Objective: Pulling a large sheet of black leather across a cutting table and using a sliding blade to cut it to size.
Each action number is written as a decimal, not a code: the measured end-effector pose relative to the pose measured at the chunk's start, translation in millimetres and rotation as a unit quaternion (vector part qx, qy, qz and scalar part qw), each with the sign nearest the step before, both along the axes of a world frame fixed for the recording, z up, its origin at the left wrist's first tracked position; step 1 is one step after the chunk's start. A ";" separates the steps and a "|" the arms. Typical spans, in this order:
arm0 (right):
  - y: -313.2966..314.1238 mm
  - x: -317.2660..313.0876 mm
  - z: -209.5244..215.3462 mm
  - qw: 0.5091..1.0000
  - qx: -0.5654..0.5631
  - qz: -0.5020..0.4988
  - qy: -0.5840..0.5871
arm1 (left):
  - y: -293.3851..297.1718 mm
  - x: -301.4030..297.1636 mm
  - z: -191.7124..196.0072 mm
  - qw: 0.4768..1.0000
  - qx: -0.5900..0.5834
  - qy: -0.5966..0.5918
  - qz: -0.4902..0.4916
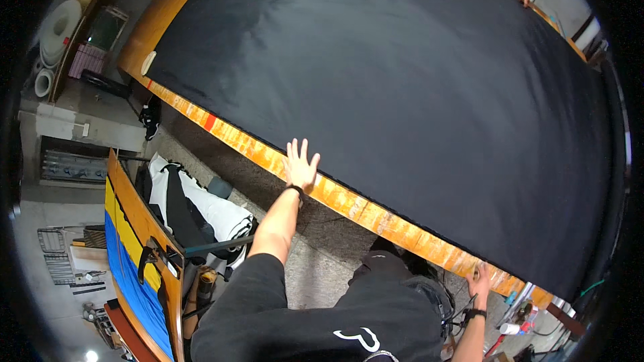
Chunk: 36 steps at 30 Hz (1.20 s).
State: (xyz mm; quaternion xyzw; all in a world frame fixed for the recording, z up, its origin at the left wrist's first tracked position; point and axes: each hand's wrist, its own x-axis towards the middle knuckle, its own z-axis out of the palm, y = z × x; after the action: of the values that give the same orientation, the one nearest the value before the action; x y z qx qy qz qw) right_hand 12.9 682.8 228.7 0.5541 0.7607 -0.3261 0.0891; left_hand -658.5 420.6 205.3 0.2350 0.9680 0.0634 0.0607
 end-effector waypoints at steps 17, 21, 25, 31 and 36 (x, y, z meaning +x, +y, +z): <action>-124.4 -75.1 -20.4 0.979 0.001 -0.156 0.130 | -112.3 -139.2 -7.1 0.998 0.060 0.018 -0.010; -163.2 -129.9 -5.9 0.968 0.047 -0.181 0.169 | -169.8 -122.3 -29.1 0.989 -0.052 -0.071 -0.118; -263.1 -101.3 -61.2 0.948 0.030 -0.246 0.201 | -229.1 -127.8 -6.4 0.973 0.062 -0.128 -0.180; -532.9 -8.0 -104.8 0.916 -0.030 -0.356 0.186 | -296.1 -300.8 10.9 0.997 0.022 -0.078 -0.016; -649.2 -180.0 -96.2 0.877 -0.179 -0.406 0.181 | -324.7 -482.8 46.2 0.993 0.008 0.030 0.113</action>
State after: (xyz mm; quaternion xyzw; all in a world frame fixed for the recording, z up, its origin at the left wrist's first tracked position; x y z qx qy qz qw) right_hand -167.0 33.6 132.5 0.7201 0.4000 -0.5593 -0.0930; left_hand -1141.2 95.9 251.5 0.1268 0.9892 0.0707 0.0218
